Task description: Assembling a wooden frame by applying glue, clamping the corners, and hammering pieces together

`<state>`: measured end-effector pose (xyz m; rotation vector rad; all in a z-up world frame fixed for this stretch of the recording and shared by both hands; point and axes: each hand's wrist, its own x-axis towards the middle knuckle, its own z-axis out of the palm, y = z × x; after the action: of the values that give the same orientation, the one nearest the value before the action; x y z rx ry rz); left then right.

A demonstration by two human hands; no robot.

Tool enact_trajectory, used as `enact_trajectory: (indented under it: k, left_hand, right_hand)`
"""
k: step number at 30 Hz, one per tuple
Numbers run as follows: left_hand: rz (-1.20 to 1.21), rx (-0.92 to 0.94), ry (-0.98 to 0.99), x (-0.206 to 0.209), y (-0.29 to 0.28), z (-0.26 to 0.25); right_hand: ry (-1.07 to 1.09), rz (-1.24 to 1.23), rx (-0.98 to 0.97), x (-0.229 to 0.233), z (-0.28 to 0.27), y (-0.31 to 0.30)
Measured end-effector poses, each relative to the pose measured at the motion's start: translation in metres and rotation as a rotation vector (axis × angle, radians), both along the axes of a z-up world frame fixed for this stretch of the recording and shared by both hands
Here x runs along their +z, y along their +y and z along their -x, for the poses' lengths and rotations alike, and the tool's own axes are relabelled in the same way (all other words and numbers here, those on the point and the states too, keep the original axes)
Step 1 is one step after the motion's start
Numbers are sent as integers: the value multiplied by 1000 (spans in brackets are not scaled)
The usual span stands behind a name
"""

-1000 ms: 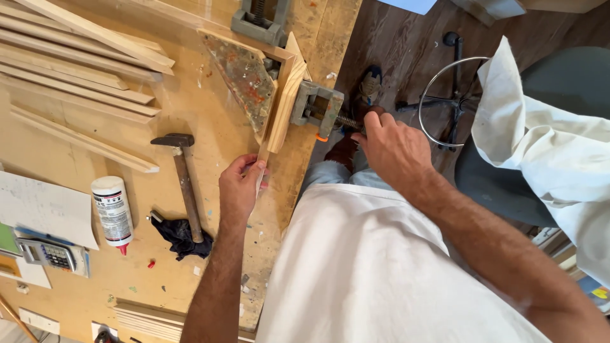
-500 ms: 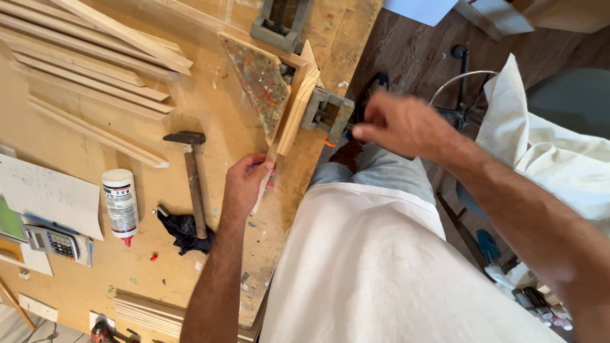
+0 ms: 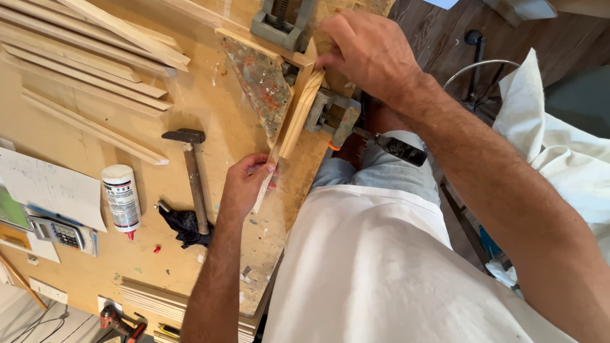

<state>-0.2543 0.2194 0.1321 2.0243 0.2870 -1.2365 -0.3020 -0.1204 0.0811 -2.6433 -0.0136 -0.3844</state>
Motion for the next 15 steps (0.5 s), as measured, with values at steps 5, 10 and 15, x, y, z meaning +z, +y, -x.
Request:
enact_trajectory:
  k: [5,10,15]
  left_hand:
    - [59,-12,-5,-12,11,0]
    - [21,-3,7,-2,2,-3]
    - [55,-2,-4,-4,6,-3]
  right_hand:
    - [-105,-207,22,17,-3,-2]
    - [65,-406,79,36,14,-1]
    - [-25,-128,129,53,8,11]
